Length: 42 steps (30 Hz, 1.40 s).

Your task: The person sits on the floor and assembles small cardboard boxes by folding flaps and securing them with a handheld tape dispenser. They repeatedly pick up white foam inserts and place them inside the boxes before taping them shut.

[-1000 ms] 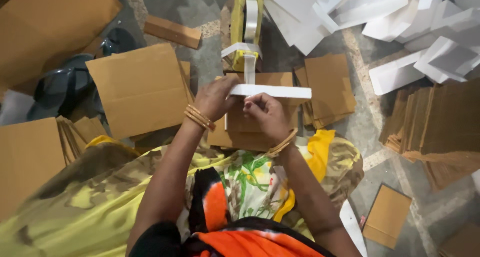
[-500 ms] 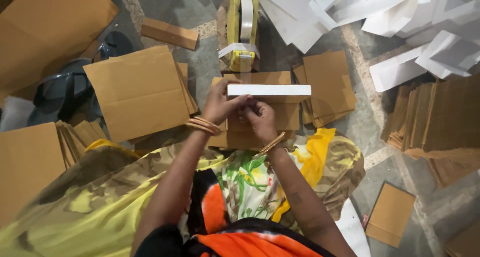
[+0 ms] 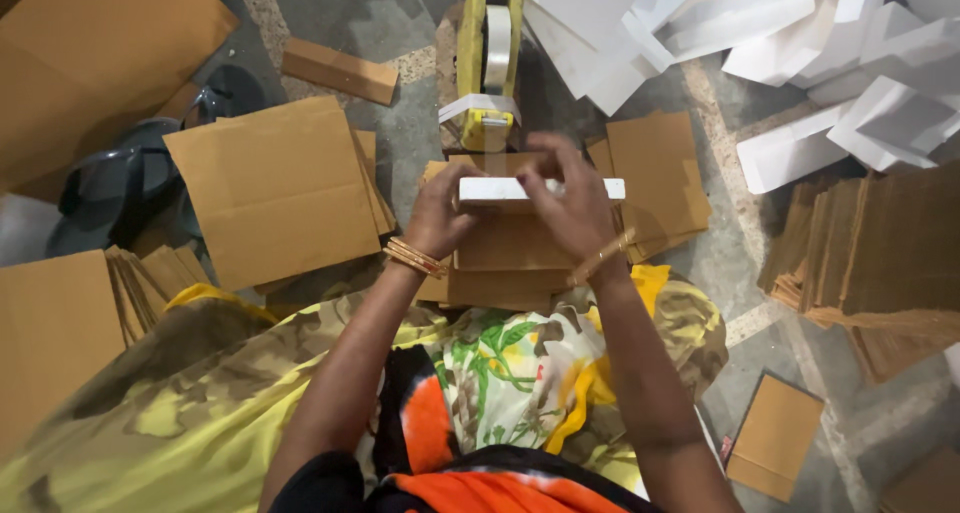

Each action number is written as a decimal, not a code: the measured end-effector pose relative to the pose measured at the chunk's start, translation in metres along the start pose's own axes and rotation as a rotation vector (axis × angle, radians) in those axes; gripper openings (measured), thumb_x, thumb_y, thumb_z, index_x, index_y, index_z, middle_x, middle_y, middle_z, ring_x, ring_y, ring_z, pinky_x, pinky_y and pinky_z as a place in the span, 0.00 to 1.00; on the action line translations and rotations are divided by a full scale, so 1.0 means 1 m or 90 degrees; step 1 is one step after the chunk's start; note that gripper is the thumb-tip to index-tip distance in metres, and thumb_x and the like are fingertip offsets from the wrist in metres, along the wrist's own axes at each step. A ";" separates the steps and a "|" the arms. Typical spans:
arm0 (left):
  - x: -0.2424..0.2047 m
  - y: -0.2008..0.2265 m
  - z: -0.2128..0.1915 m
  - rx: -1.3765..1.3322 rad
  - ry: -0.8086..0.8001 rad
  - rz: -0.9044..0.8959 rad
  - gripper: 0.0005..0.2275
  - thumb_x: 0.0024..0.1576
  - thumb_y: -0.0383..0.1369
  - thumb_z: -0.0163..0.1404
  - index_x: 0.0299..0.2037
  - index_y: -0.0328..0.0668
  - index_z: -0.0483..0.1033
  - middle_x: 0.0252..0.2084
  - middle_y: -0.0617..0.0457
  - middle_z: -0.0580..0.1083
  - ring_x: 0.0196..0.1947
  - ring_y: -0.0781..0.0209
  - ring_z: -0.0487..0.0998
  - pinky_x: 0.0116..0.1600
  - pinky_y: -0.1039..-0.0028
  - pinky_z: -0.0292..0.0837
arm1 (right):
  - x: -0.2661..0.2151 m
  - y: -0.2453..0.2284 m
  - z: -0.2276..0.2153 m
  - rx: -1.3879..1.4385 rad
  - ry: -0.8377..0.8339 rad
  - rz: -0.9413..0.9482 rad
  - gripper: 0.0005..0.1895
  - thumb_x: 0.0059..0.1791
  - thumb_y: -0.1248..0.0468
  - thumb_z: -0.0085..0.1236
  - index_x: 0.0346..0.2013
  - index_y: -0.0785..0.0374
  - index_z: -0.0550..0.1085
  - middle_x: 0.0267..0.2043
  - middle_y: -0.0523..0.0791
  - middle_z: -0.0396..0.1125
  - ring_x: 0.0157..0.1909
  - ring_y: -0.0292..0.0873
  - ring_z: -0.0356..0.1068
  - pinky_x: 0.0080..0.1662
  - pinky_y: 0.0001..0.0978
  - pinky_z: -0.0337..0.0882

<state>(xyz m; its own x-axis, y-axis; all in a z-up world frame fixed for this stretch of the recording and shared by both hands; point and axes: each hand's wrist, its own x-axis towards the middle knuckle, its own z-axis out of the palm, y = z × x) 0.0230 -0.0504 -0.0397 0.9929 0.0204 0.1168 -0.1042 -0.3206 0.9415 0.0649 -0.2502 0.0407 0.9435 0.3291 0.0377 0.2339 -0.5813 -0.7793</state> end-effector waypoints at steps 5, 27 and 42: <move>0.000 0.002 -0.005 -0.045 -0.021 -0.011 0.19 0.48 0.28 0.64 0.48 0.38 0.73 0.44 0.46 0.78 0.48 0.51 0.82 0.53 0.66 0.76 | 0.072 0.032 0.022 0.107 -0.117 0.082 0.38 0.51 0.65 0.63 0.72 0.61 0.54 0.38 0.48 0.76 0.39 0.39 0.76 0.43 0.32 0.74; -0.033 0.013 -0.019 0.087 -0.085 0.033 0.20 0.46 0.22 0.59 0.51 0.43 0.75 0.51 0.47 0.74 0.55 0.41 0.75 0.56 0.61 0.72 | 0.057 0.040 0.048 0.283 -0.185 0.298 0.46 0.46 0.76 0.61 0.72 0.61 0.46 0.33 0.53 0.74 0.31 0.43 0.76 0.32 0.34 0.77; -0.011 -0.014 -0.017 -0.050 -0.156 0.009 0.28 0.41 0.25 0.65 0.56 0.48 0.75 0.46 0.52 0.72 0.52 0.55 0.73 0.61 0.67 0.69 | 0.080 0.075 0.063 0.088 -0.297 0.275 0.16 0.42 0.68 0.66 0.43 0.68 0.76 0.40 0.47 0.75 0.42 0.40 0.76 0.43 0.28 0.75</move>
<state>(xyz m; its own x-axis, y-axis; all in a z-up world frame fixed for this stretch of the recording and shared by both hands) 0.0122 -0.0302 -0.0490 0.9744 -0.2165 0.0597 -0.1135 -0.2451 0.9628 0.1433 -0.2202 -0.0539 0.7373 0.3941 -0.5487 -0.2053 -0.6431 -0.7378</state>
